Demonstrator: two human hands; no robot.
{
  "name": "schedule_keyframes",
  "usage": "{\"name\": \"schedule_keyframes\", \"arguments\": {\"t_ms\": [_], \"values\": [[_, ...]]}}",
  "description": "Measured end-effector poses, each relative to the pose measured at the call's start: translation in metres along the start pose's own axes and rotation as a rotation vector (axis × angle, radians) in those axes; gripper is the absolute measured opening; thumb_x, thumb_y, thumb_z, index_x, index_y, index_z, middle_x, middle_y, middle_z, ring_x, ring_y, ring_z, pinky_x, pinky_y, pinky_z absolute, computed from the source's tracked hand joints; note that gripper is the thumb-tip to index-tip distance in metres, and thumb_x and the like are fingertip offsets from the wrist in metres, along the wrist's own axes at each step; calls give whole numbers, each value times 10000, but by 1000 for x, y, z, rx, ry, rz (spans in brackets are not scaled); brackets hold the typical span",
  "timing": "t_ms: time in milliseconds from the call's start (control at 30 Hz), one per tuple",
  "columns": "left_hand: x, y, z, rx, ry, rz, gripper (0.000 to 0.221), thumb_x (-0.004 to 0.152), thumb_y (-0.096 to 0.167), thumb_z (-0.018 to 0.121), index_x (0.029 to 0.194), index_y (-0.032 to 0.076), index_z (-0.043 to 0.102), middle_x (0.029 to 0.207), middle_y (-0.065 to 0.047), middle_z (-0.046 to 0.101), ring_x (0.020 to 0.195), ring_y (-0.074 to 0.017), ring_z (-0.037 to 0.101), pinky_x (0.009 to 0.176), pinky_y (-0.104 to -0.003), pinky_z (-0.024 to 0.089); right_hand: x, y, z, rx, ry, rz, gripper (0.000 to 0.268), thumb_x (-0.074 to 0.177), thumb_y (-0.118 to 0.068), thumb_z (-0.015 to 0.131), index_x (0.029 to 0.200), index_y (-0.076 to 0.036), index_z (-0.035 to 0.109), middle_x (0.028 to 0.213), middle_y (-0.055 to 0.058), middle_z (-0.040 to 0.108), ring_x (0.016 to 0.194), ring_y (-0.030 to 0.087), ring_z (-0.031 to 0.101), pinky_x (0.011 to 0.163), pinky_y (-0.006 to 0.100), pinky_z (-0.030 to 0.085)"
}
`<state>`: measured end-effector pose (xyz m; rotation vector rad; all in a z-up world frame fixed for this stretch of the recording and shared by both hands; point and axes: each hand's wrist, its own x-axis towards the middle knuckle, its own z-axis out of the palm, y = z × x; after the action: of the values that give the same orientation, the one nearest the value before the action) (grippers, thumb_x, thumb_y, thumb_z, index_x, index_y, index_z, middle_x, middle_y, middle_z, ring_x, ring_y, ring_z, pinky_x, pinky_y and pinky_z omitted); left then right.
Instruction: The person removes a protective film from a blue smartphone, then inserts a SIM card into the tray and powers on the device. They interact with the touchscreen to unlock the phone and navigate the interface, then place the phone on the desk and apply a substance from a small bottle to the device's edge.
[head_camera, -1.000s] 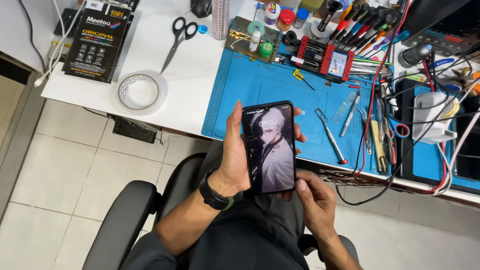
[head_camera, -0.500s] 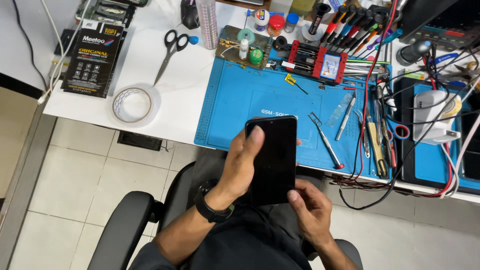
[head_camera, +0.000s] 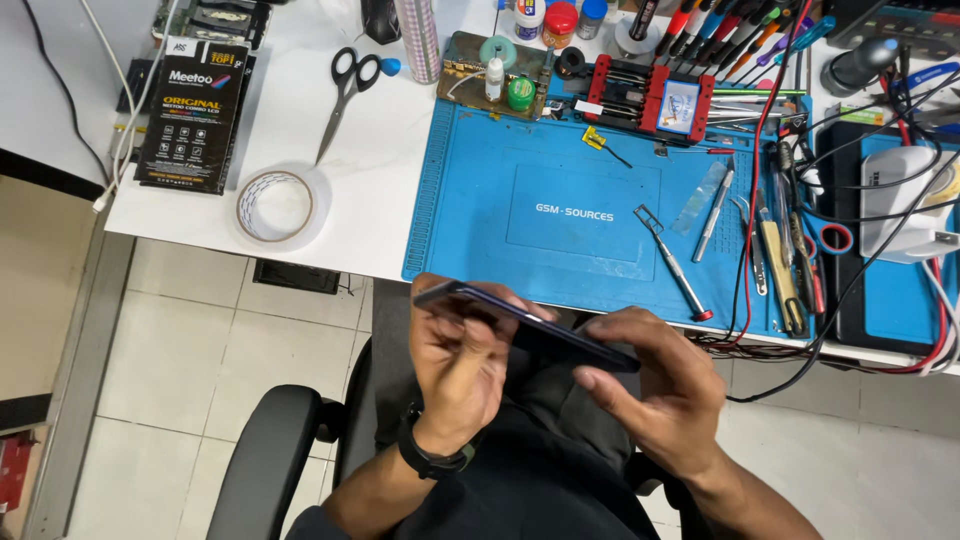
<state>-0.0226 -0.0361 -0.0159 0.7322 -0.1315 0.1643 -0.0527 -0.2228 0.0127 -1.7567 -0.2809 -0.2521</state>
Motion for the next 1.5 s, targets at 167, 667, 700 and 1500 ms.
{"name": "schedule_keyframes", "arguments": {"t_ms": [167, 667, 700, 1500], "values": [[10, 17, -1, -162, -158, 12, 241, 1165, 256, 688, 1267, 160, 493, 1092, -108, 724, 985, -308, 763, 1079, -568, 563, 12, -15, 16, -129, 120, -427, 239, 881, -7, 819, 1055, 73, 677, 926, 222, 770, 811, 353, 823, 752, 368, 679], [51, 87, 12, 1602, -708, 568, 524, 1067, 491, 820, 1464, 185, 669, 1447, -40, 746, 1422, -274, 699, 1273, -640, 292, 56, -55, -4, -380, -104, -485, 178, 902, 16, 833, 996, 96, 705, 875, 205, 753, 749, 317, 746, 704, 334, 620], [53, 88, 13, 1603, -699, 577, 524, 1067, 491, 820, 1464, 185, 669, 1447, -40, 746, 1422, -274, 699, 1273, -640, 292, 58, -57, -4, -381, -109, -495, 178, 902, 16, 833, 996, 96, 705, 875, 205, 753, 749, 317, 746, 704, 334, 620], [76, 79, 8, 1430, -846, 510, 134, 1143, 248, 708, 1207, 138, 748, 852, 12, 740, 700, -197, 683, 608, -343, 482, 75, -36, -29, -304, -200, -200, 170, 924, -47, 807, 1040, 67, 754, 1010, 167, 805, 969, 317, 820, 906, 376, 677]]}}
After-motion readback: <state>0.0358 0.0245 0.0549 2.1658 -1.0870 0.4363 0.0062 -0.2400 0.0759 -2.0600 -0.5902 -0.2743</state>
